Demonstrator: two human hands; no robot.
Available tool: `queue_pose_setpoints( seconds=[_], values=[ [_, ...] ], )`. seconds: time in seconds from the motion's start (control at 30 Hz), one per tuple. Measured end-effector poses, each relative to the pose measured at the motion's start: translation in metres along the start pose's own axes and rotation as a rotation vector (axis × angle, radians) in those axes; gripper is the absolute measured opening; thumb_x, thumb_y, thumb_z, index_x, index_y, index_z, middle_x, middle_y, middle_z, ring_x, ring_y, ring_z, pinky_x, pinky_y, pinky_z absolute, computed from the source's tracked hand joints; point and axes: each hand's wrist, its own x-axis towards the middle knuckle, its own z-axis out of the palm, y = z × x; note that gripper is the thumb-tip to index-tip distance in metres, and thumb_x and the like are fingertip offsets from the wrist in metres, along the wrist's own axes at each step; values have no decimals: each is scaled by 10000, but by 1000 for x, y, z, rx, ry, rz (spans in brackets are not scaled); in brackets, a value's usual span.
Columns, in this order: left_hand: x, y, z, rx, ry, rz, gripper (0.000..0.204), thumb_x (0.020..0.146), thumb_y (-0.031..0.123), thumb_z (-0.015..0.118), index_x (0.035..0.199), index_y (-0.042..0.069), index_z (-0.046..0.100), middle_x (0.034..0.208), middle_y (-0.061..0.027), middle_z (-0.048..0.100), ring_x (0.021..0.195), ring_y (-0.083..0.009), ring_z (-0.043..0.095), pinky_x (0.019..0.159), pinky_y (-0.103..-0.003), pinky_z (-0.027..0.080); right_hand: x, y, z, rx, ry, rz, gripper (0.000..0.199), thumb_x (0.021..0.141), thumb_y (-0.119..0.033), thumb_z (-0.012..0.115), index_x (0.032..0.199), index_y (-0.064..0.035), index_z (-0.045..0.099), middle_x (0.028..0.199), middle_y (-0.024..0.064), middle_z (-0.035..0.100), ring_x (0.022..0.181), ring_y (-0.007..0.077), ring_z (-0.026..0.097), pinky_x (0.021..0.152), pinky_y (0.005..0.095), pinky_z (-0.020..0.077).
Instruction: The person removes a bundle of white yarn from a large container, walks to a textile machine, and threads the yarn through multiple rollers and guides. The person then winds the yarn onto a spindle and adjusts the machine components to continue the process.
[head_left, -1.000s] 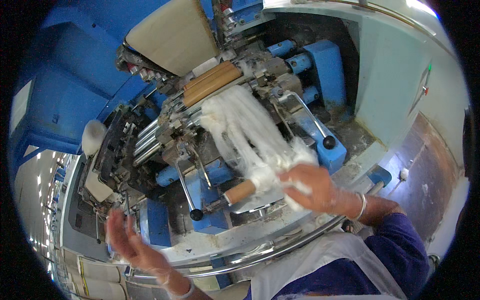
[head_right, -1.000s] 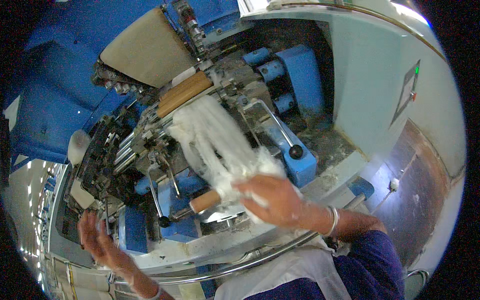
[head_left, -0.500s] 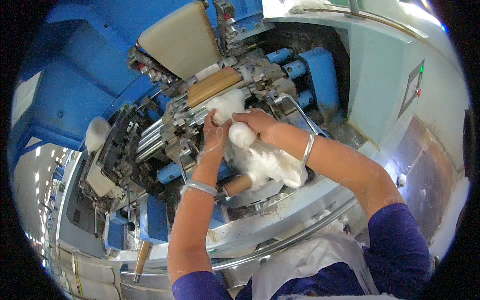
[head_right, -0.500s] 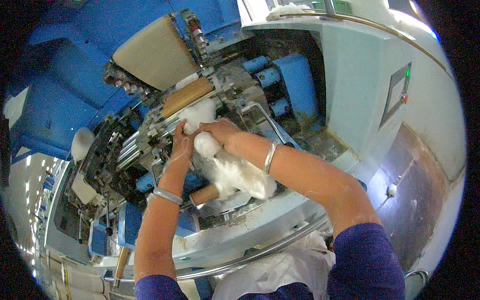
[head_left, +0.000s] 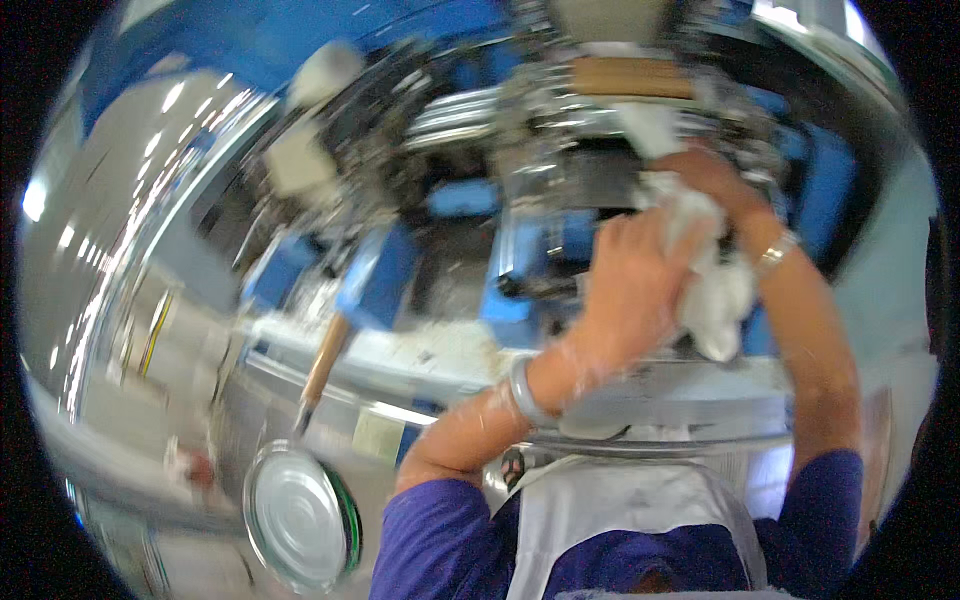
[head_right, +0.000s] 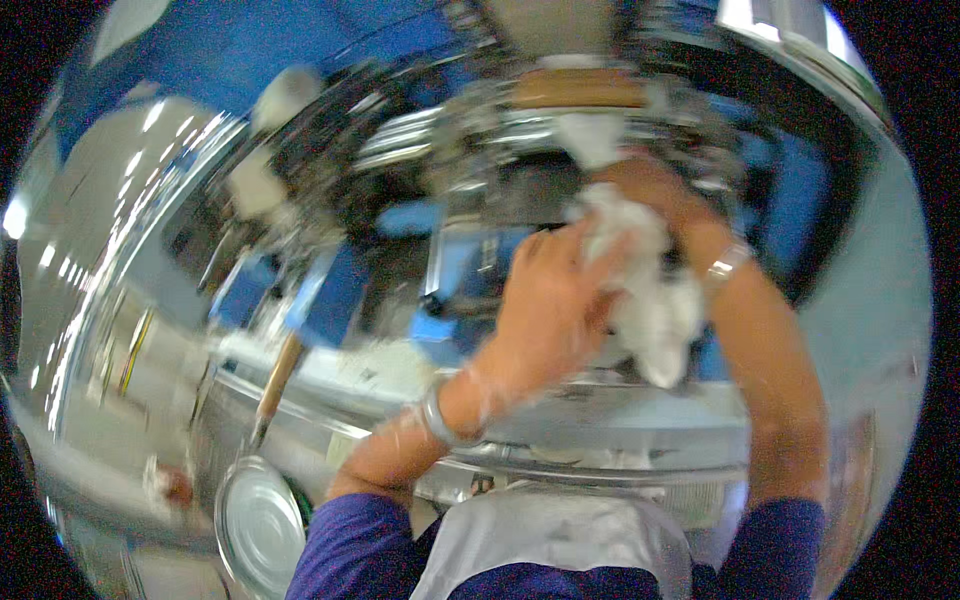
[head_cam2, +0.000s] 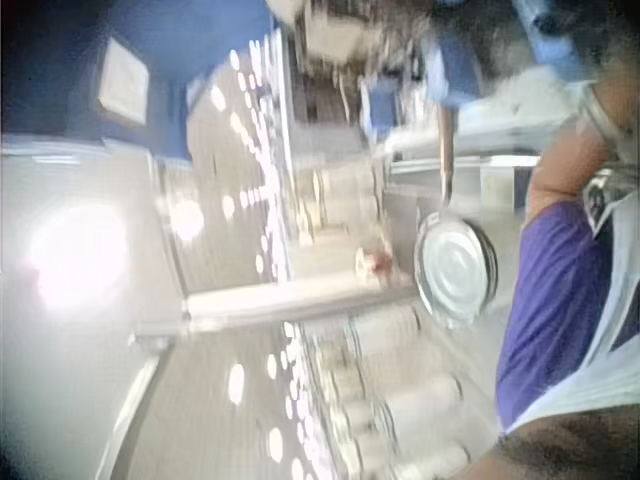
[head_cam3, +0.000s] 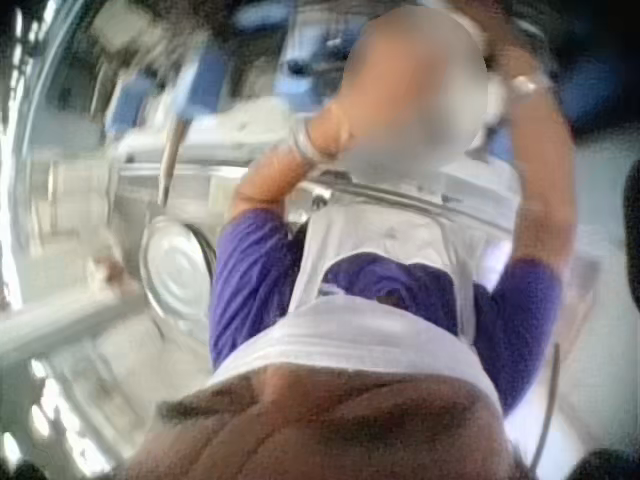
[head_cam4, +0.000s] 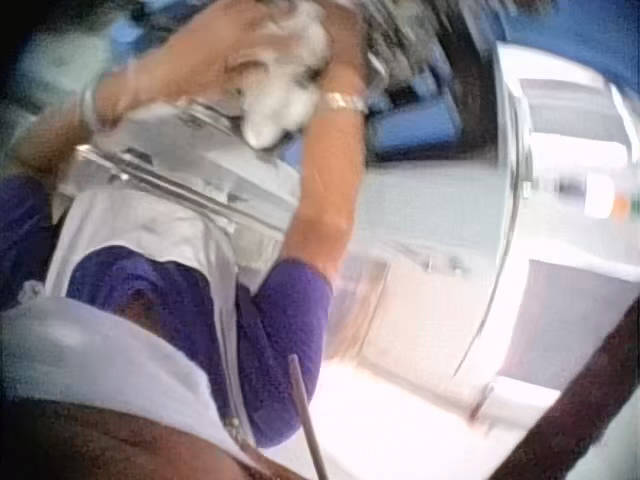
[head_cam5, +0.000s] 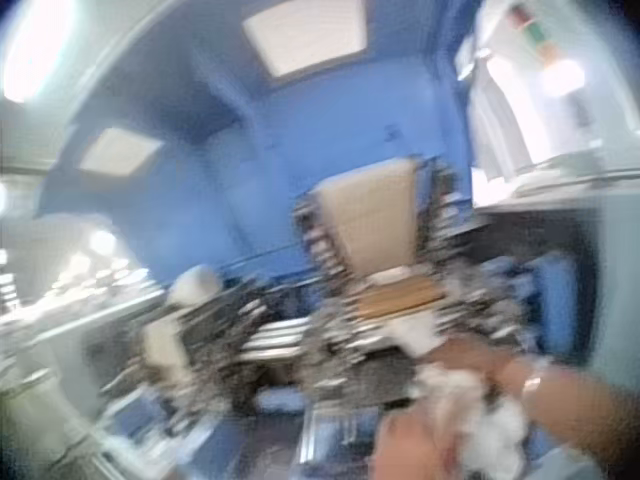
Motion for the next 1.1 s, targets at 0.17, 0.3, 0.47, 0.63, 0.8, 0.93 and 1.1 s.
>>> queue_pose_setpoints(
  seconds=[0.17, 0.3, 0.47, 0.63, 0.8, 0.93, 1.1],
  values=[
    [-142, -20, -123, 687, 256, -130, 319, 847, 145, 662, 1164, 135, 625, 1180, -82, 654, 1219, -300, 526, 1048, -517, 328, -1, 6, 6, -123, 123, -80, 743, 866, -381, 684, 1419, 35, 414, 1287, 207, 529, 1129, 249, 558, 940, 359, 462],
    [-232, -92, -192, 938, -103, -1002, 379, 871, 180, 669, 1228, 64, 615, 1250, -131, 612, 1163, -332, 556, 983, -462, 386, 8, 22, 10, -44, 220, -65, 533, 889, -346, 636, 1327, -53, 558, 1434, 226, 437, 1298, 331, 445, 1072, 378, 376],
    [-274, -147, -239, 524, 19, -959, 226, 843, 90, 599, 1035, -9, 667, 876, -220, 663, 762, -399, 628, 669, -426, 489, 36, 57, 6, -238, 203, -106, 610, 904, -410, 620, 1366, -27, 515, 1445, 216, 418, 1273, 316, 474, 1058, 356, 387],
    [-274, -149, -229, 586, 28, -1058, 256, 832, 166, 677, 995, -31, 667, 813, -231, 669, 769, -420, 643, 672, -444, 490, 44, 68, 4, -106, 133, -71, 388, 950, -320, 557, 1292, -148, 622, 1496, 235, 378, 1330, 351, 440, 1094, 390, 377],
    [-284, -179, -238, 530, 16, -1117, 379, 776, 212, 752, 1066, -16, 663, 897, -249, 681, 848, -426, 655, 734, -452, 505, 25, 49, 5, -663, 225, -303, 338, 935, -153, 527, 1252, -153, 645, 1397, 218, 505, 1316, 341, 450, 1083, 390, 375],
    [-288, -238, -258, 442, -109, -1071, 602, 715, 204, 781, 1254, 34, 574, 1090, -268, 665, 1003, -444, 640, 825, -457, 512, 16, 42, 5, -576, 178, -290, 336, 926, -98, 519, 1227, -156, 657, 1378, 223, 527, 1304, 345, 454, 1084, 381, 373],
    [-251, -318, -254, 564, -136, -1284, 710, 785, 259, 731, 1373, 1, 429, 1240, -291, 601, 1096, -441, 611, 911, -459, 498, 14, 46, 6, 183, 166, -72, 541, 911, -283, 625, 1359, -11, 491, 1317, 152, 507, 1107, 247, 551, 929, 354, 464]
  ],
)
